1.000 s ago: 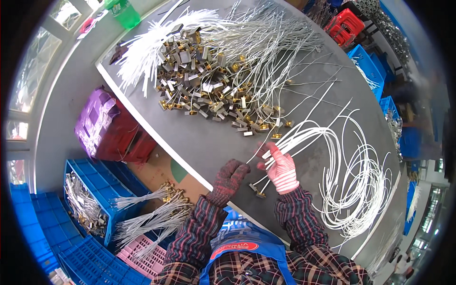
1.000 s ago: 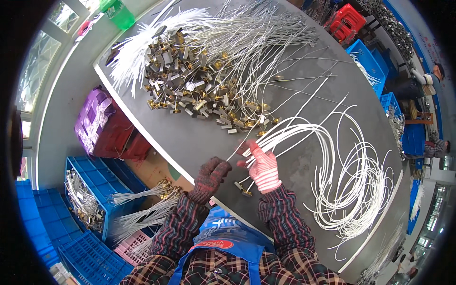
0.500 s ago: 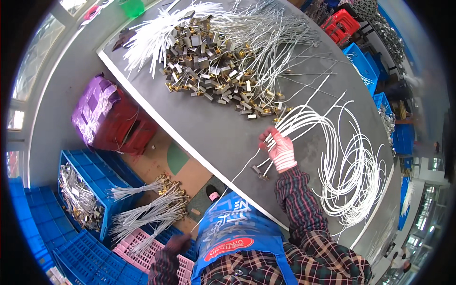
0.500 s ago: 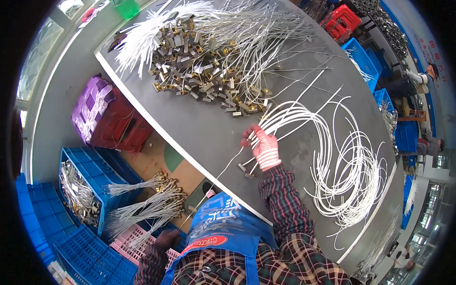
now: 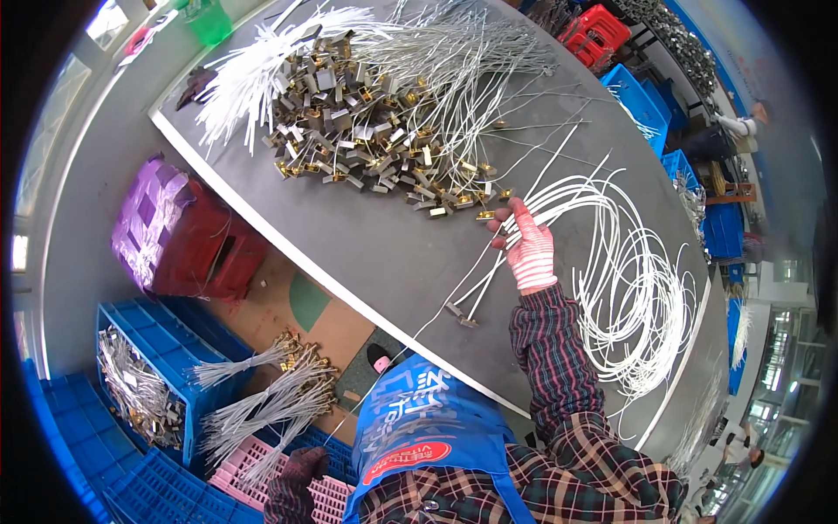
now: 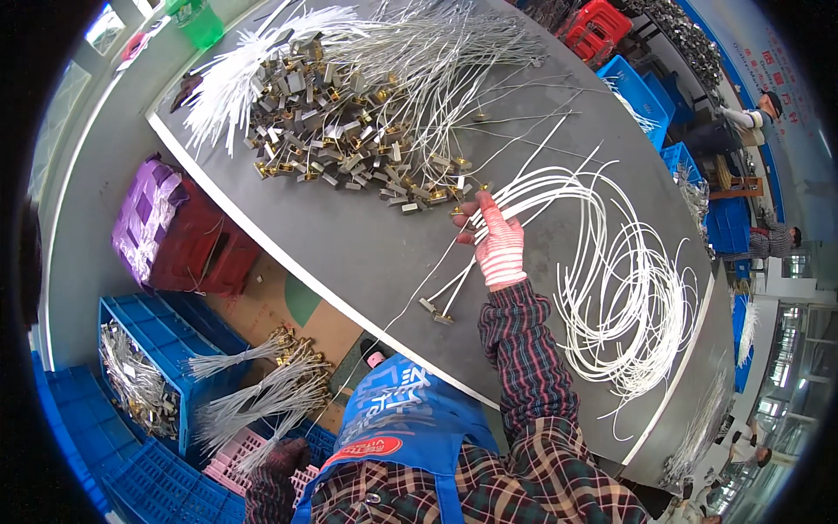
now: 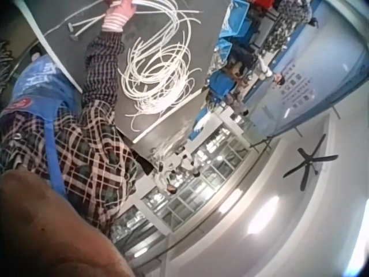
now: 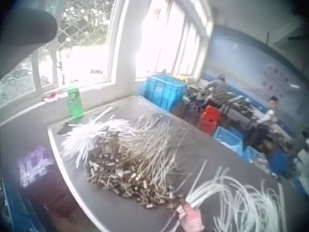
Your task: The person organizes and bundles white electrical wires with connectors by hand on a workbench.
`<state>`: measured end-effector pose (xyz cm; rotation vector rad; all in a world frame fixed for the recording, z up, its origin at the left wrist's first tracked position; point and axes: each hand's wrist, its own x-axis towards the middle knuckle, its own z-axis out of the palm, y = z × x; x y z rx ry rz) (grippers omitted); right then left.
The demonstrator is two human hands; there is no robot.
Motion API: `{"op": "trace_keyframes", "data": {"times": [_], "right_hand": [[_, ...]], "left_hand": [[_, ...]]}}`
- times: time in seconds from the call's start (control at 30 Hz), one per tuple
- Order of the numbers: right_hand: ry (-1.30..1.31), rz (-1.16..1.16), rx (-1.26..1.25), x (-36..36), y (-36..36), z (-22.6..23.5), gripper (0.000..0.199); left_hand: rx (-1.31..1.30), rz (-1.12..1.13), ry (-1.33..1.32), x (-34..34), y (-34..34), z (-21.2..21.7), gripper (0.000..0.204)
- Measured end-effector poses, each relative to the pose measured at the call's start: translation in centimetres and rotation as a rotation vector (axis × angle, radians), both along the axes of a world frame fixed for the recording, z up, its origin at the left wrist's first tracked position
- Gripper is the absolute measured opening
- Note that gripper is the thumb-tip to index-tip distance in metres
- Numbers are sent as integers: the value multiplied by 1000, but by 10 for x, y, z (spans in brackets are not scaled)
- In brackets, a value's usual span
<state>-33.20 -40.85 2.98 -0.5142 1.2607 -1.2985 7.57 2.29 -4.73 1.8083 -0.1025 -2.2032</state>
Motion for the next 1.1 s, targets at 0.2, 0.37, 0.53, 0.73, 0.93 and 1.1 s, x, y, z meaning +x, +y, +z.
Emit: {"op": "trace_keyframes", "data": {"times": [0.2,0.37,0.53,0.73,0.93,1.1], "right_hand": [[34,-2,44,-3,-2,-3,33],[-13,122,89,-9,6,-10,31],[-228,268,107,-5,42,-37,31],[-214,438,320,42,121,-26,37],[-223,140,29,-11,48,16,33],[-104,174,5,-26,39,19,31]], "left_hand": [[64,-85,-75,7,-6,3,37],[89,-132,-95,1,-19,20,38],[59,-21,54,-7,5,-2,35],[-46,-133,4,-43,-56,21,29],[-150,-24,45,-45,-87,20,36],[-336,-203,102,-54,-99,22,35]]}}
